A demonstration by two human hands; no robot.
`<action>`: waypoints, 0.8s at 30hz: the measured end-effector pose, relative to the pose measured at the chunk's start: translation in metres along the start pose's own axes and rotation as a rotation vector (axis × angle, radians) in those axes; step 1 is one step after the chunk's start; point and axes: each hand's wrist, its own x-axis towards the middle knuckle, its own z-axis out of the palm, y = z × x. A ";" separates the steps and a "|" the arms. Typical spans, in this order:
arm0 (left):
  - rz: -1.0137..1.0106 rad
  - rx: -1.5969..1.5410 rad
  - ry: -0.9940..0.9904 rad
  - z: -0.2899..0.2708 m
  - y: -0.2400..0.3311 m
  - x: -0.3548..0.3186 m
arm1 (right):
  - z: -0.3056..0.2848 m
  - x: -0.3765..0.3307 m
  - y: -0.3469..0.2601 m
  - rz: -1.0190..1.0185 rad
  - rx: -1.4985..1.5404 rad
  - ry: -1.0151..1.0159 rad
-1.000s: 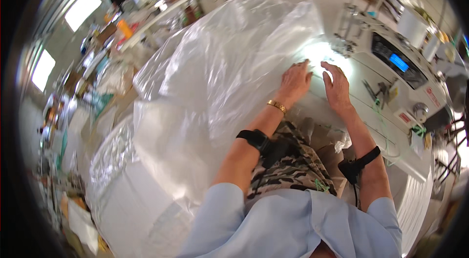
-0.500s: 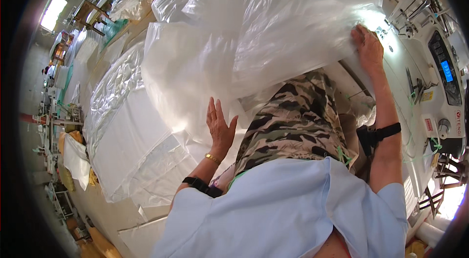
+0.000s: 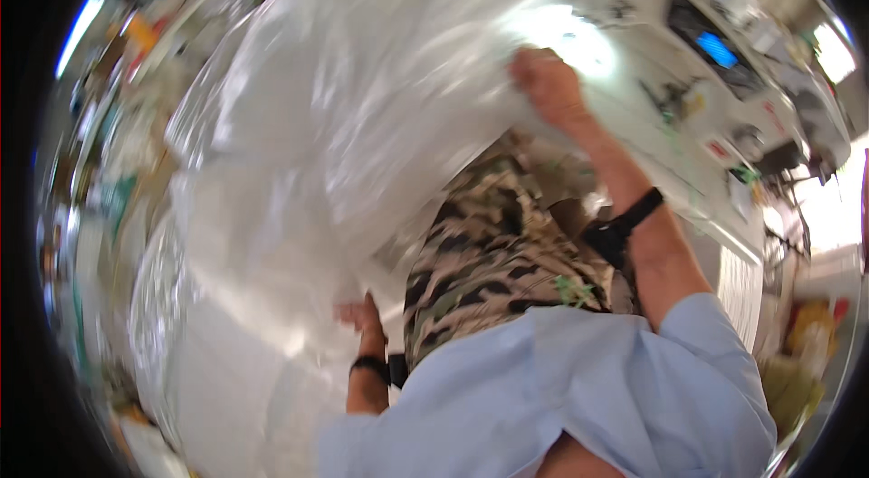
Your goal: Sewing and folding a large white plastic liner material at an industrial sewing machine.
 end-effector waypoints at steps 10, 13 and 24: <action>0.487 -0.343 0.095 -0.023 -0.011 0.048 | -0.016 0.002 -0.008 0.069 -0.005 -0.007; 0.444 -0.647 -0.096 -0.093 0.006 0.029 | -0.004 0.017 -0.017 0.119 0.065 0.011; 0.955 -1.455 -0.772 -0.291 0.113 -0.150 | 0.080 0.070 -0.177 0.058 0.630 0.108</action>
